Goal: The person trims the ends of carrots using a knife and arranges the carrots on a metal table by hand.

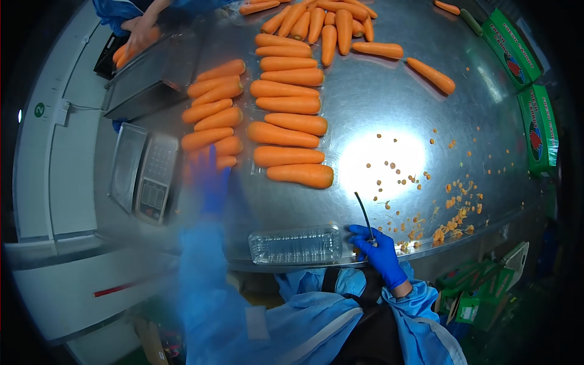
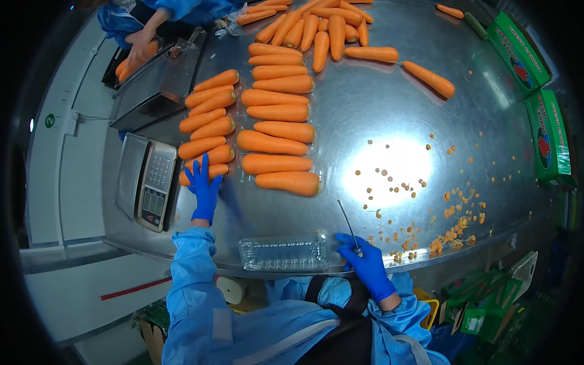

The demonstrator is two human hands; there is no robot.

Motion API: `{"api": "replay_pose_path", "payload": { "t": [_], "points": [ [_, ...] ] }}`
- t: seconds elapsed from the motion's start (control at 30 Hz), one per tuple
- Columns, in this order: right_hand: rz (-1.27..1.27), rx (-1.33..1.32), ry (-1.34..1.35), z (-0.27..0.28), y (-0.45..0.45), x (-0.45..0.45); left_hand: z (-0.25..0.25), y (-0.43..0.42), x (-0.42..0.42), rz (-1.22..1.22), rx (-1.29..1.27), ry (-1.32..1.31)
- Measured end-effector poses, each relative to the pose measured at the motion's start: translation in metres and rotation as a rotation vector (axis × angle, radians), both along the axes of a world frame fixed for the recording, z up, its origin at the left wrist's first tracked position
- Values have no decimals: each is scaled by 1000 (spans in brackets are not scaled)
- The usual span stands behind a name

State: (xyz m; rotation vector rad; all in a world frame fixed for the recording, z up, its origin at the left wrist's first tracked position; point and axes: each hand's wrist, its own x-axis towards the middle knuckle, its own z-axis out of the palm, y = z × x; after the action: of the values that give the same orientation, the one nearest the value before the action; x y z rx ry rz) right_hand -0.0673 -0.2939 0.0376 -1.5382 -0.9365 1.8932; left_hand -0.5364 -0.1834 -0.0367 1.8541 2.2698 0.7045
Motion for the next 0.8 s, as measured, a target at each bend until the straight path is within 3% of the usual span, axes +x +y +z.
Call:
{"api": "replay_pose_path", "payload": {
  "t": [0.07, 0.13, 0.17, 0.27, 0.33, 0.47, 0.53, 0.6, 0.63, 0.67, 0.73, 0.8],
  "points": [
    [-11, 7, -12, -1, 0, 1, 21, 23, 25, 12, 161, 279],
    [-24, 29, -35, 1, -1, 1, 24, 42, 28, 14, 133, 589],
    [-33, 38, -46, 2, -2, 1, 40, 50, 33, 80, -282, 342],
    [-37, 50, -77, -2, -6, 3, 23, 92, 17, 220, -309, 373],
    [-34, 67, -71, -7, -9, 2, -40, 126, -37, 99, 3, 141],
    [-47, 56, -85, 5, -7, -1, -61, 154, -30, -46, 373, -84],
    [-56, 93, -112, 5, -11, 6, 16, 126, 57, -7, 457, -73],
    [-89, 107, -114, 1, -15, 12, 70, 85, 110, -88, 400, -379],
    [-120, 105, -107, -1, -18, 14, 78, 57, 119, -96, 168, -440],
    [-146, 109, -101, -4, -18, 18, 82, 29, 125, -99, -58, -496],
    [-160, 91, -91, -7, -22, 23, 80, -28, 132, -335, -274, -548],
    [-155, 103, -97, -11, -25, 25, 82, -69, 150, -362, -409, -646]
  ]
}}
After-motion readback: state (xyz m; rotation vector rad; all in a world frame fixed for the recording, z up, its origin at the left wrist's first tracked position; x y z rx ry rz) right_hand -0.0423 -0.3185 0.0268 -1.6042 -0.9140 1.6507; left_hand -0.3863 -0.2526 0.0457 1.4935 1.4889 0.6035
